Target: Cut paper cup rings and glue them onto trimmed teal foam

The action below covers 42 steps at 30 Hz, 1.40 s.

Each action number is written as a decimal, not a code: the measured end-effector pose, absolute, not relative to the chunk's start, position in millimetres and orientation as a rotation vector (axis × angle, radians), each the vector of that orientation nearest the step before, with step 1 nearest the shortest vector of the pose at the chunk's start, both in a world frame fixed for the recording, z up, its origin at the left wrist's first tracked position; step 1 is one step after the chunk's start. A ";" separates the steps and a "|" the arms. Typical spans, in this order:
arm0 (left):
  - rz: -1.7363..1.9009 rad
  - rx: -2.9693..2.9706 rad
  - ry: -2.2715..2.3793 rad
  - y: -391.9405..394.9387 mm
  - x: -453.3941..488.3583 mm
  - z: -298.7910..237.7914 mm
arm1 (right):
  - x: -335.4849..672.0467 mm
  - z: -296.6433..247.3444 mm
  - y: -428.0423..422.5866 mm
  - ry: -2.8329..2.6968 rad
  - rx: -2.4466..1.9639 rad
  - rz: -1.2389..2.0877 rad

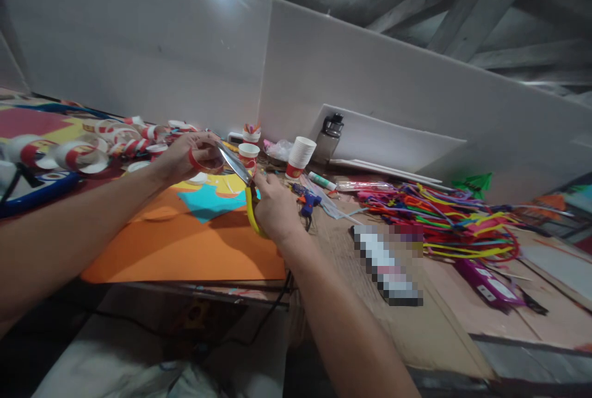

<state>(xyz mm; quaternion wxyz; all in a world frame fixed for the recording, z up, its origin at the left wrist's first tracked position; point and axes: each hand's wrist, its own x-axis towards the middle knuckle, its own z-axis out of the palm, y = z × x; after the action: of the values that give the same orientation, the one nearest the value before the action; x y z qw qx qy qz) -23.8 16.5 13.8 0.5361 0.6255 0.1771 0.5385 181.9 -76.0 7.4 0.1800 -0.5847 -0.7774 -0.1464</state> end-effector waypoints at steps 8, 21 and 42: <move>1.257 1.520 0.444 18.5 -26.4 17.2 | 184.5 5.5 -72.3 -2.166 -1.615 -0.404; 1.435 1.420 0.512 16.1 -22.8 16.6 | 180.8 7.3 -76.4 -2.139 -1.695 -0.446; 1.358 1.473 0.489 23.2 -26.0 13.7 | 183.9 5.2 -72.6 -2.168 -1.659 -0.395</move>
<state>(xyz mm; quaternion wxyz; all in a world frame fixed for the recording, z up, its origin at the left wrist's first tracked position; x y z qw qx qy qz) -26.0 23.2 13.7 0.5138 0.6127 0.2034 0.5650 183.9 -72.6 5.2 0.1905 -0.5904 -0.7716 -0.1407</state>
